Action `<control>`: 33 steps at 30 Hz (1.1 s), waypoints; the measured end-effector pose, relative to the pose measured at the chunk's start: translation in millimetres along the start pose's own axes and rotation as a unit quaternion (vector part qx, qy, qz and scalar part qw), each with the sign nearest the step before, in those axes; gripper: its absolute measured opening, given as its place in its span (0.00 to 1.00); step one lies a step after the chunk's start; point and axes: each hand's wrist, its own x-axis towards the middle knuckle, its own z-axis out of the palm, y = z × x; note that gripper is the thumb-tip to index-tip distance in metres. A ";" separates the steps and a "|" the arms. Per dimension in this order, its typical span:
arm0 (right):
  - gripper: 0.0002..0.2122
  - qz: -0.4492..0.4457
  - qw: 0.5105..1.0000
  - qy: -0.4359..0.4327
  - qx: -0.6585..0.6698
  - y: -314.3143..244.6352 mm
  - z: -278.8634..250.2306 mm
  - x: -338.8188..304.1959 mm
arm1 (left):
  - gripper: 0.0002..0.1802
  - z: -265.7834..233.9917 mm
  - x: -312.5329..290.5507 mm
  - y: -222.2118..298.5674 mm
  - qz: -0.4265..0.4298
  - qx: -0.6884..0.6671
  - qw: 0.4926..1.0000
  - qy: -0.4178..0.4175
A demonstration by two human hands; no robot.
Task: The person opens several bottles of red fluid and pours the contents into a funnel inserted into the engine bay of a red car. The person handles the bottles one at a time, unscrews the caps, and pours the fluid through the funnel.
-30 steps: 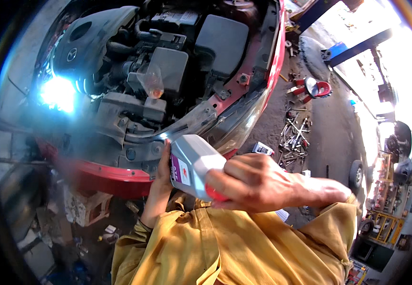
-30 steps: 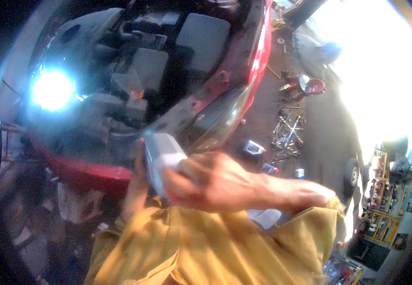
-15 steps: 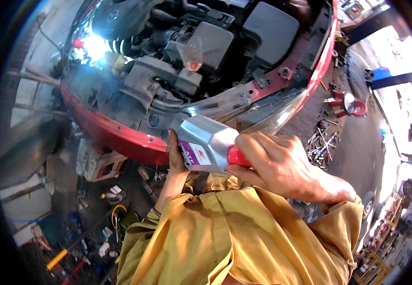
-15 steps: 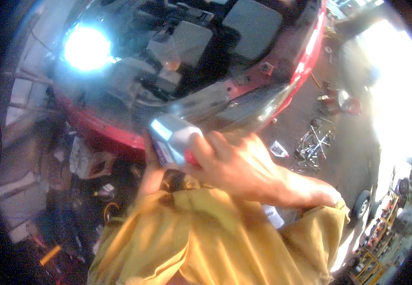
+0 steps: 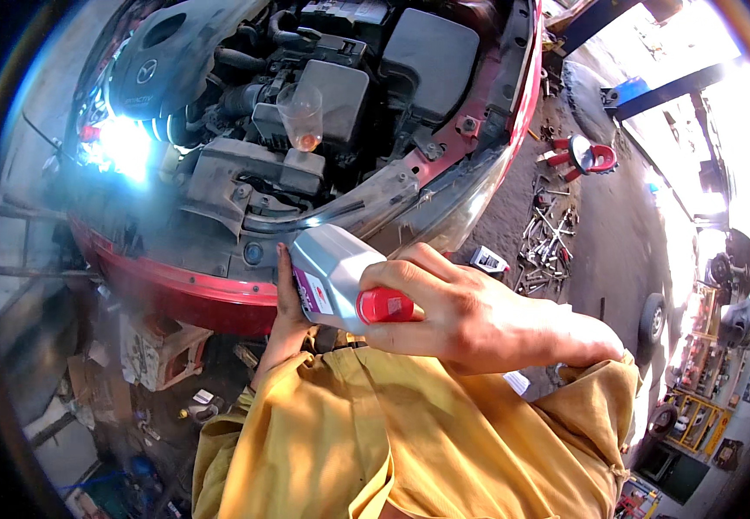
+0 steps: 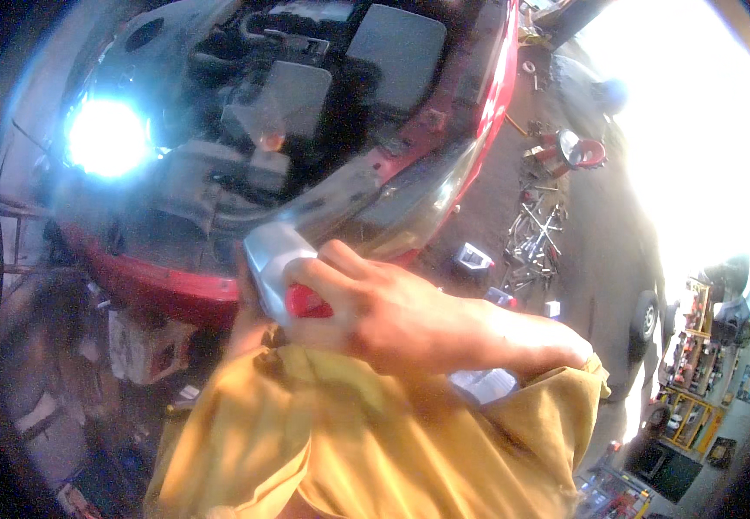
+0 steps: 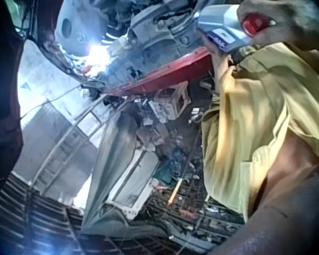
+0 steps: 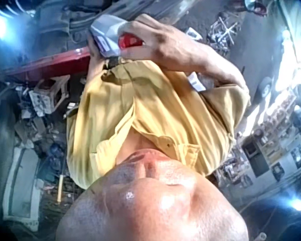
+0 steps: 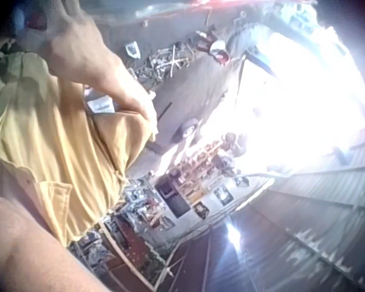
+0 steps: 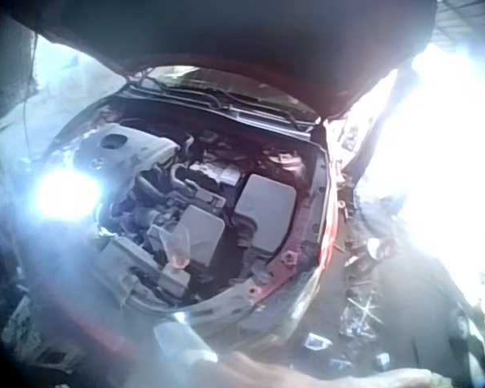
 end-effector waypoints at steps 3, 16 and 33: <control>0.24 0.076 0.996 0.045 0.004 -8.6 2.7 6.4 | 0.54 0.0 -3.5 7.8 -0.009 -0.007 1.000 -0.018; 0.17 0.230 0.953 0.196 -0.007 42.4 11.1 -22.6 | 0.49 -22.7 35.0 26.8 -0.031 0.015 0.994 -0.107; 0.25 0.495 0.805 0.328 -0.003 150.6 100.8 -43.5 | 0.47 -24.1 40.7 33.4 0.037 -0.017 0.999 -0.013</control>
